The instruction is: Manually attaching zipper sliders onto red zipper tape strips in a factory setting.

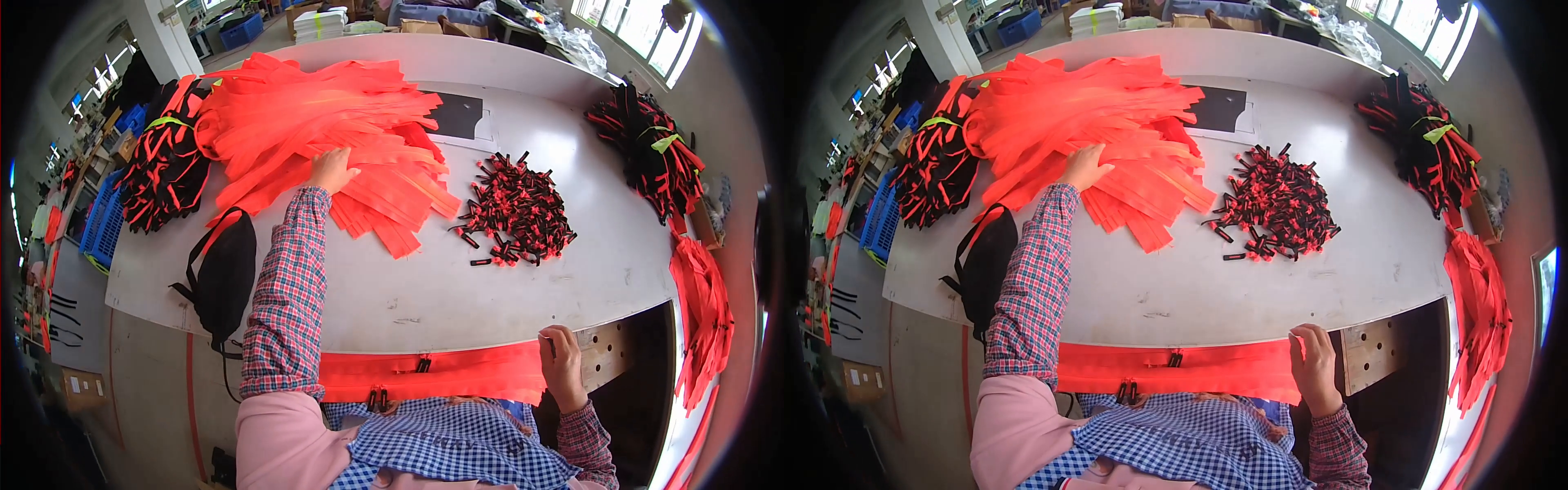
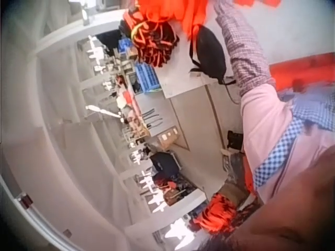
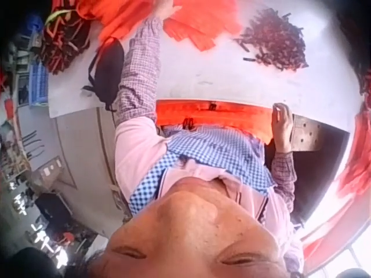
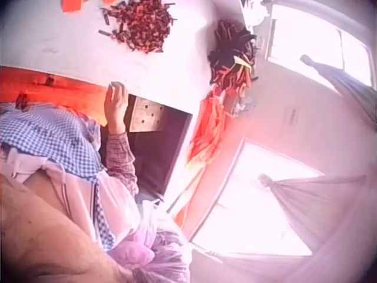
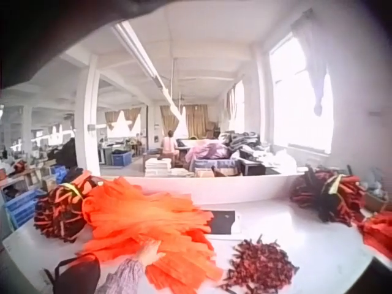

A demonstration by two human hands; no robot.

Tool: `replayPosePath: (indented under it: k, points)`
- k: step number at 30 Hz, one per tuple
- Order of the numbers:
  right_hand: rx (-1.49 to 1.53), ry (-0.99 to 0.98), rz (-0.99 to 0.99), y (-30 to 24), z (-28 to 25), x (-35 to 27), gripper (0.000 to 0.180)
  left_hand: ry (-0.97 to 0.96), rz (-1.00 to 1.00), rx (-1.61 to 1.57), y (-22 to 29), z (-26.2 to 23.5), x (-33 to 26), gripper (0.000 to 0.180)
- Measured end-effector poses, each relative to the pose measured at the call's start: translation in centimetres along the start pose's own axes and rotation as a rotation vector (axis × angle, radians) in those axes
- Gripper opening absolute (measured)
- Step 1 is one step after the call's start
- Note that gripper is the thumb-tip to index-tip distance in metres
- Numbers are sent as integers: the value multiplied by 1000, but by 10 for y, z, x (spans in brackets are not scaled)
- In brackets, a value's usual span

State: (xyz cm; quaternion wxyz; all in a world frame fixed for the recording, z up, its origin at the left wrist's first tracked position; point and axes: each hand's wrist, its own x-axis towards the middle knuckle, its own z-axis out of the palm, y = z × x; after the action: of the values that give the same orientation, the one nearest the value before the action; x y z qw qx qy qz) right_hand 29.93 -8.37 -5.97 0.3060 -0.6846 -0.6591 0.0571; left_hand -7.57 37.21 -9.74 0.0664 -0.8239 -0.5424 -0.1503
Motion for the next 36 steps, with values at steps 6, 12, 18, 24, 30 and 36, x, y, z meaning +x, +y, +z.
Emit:
replayPosePath:
  k: [6, 12, 18, 24, 30, 36]
  points:
    - [307, -56, 5, -27, 38, 29, 6, 181, 89, -224, 14, -18, -17, 14]
    - [1129, -599, 470, -67, 94, 87, 47, 313, 212, -365, 64, -52, -100, 20]
    - [1768, -431, 870, -102, 168, 146, 50, 338, 333, -239, 65, -46, -185, 24]
    - [1502, -405, 482, -114, 180, 208, 31, 332, 164, -483, 86, -87, -173, 40]
    - [1257, -231, 109, -137, 166, 257, 30, 549, 107, -558, 72, -99, -138, 20]
    - [1193, -38, -46, -136, 128, 253, 24, 288, -44, -910, 96, -109, -156, 18]
